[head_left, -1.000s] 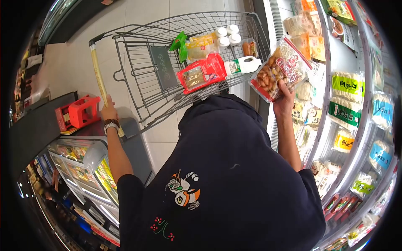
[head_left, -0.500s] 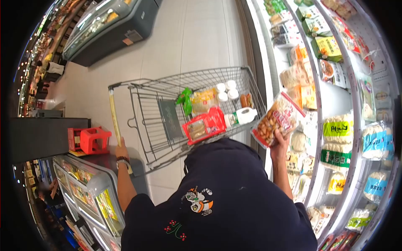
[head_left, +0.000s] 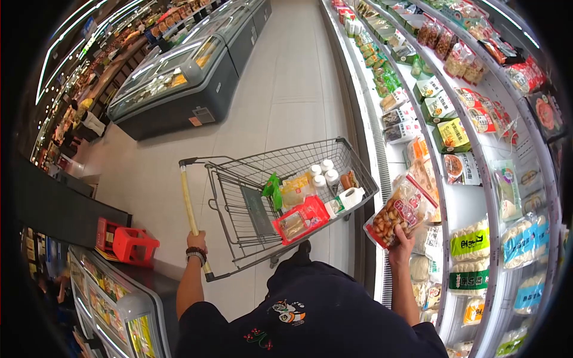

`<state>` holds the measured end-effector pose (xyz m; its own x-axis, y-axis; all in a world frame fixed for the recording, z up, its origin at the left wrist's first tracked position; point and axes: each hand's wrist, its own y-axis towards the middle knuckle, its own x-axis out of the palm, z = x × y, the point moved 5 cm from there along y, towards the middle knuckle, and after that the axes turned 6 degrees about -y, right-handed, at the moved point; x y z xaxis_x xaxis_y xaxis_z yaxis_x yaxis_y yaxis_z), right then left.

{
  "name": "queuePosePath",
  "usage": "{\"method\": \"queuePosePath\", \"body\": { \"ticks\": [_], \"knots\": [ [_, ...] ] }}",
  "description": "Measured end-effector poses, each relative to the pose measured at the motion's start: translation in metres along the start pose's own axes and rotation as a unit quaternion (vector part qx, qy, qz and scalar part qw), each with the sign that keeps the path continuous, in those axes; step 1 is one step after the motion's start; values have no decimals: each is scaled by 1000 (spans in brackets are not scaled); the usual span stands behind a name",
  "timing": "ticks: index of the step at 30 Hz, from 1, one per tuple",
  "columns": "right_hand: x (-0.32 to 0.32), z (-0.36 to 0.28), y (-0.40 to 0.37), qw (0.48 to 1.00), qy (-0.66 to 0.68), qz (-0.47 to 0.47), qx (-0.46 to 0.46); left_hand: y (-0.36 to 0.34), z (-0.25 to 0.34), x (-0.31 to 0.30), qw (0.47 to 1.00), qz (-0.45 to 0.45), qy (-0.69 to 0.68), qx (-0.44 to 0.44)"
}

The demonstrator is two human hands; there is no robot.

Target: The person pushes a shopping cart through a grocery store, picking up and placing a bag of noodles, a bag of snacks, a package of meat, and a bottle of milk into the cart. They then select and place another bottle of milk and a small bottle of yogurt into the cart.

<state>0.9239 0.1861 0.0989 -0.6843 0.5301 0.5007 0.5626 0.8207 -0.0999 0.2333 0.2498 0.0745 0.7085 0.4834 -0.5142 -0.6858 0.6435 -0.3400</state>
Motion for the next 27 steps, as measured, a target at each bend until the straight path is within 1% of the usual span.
{"method": "queuePosePath", "body": {
  "ticks": [2,5,8,9,10,12,14,16,18,21,24,27],
  "knots": [
    [17,-10,21,1000,-10,-5,-15,10,15,16,1000,-16,-22,4],
    [26,-14,62,999,-26,-16,-38,27,38,43,998,-38,-53,-4],
    [58,-33,89,999,-15,-11,-44,49,59,66,994,-58,-90,-10],
    [79,-47,93,998,-14,-9,-67,58,63,74,993,-62,-104,-9],
    [96,-49,105,997,-16,-18,-71,66,68,81,991,-69,-116,-7],
    [110,-66,124,996,-24,-8,-82,77,84,98,990,-71,-122,-12],
    [108,-63,157,995,-43,0,-89,91,100,114,988,-78,-130,-15],
    [128,-76,174,995,-53,17,-81,108,113,128,987,-82,-136,-24],
    [138,-85,198,991,-59,35,-116,117,136,141,986,-93,-135,-25],
    [159,-102,221,988,-58,40,-138,130,155,163,982,-107,-150,-28],
    [183,-120,240,989,-38,45,-135,141,177,181,983,-117,-144,-7],
    [189,-130,270,989,-44,56,-128,148,197,198,986,-117,-120,-11]
  ]
}}
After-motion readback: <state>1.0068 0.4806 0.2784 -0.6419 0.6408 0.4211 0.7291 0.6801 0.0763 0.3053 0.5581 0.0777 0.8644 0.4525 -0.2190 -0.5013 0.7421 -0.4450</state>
